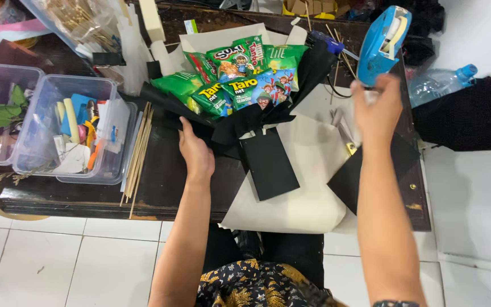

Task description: The person constructs a snack bouquet by attaching black paper pieces to a base holding snack bags using a glue gun.

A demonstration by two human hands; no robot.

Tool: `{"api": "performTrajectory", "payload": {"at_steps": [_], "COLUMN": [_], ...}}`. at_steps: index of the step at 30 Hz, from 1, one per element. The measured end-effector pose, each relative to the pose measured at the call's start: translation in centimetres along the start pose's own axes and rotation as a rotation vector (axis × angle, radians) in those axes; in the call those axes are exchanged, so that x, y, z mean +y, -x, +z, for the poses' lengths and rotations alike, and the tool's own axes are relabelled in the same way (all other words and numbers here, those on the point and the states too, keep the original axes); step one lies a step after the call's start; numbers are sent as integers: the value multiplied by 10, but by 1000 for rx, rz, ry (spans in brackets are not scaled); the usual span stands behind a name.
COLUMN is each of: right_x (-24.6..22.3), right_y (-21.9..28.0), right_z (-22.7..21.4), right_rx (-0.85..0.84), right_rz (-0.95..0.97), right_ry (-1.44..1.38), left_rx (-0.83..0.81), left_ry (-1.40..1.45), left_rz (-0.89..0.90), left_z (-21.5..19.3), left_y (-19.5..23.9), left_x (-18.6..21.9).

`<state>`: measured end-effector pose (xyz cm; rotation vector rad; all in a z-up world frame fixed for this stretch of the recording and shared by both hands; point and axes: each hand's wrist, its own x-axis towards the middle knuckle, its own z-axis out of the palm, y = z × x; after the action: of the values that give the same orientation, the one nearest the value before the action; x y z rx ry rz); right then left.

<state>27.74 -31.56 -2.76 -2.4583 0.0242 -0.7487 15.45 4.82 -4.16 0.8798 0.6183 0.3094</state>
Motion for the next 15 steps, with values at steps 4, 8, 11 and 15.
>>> {"api": "performTrajectory", "payload": {"at_steps": [4, 8, 11, 15], "right_x": [25, 38, 51, 78], "right_y": [-56, -71, -89, -91], "right_z": [33, 56, 56, 43], "right_rx": [150, 258, 238, 293], "right_rz": [128, 277, 231, 216], "right_ry": [36, 74, 211, 121], "left_rx": [11, 47, 101, 93], "left_ry": [-16, -5, 57, 21], "left_rz": [9, 16, -5, 16], "left_z": [17, 28, 51, 49], "left_y": [18, 24, 35, 27], "left_x": [16, 21, 37, 27]}}
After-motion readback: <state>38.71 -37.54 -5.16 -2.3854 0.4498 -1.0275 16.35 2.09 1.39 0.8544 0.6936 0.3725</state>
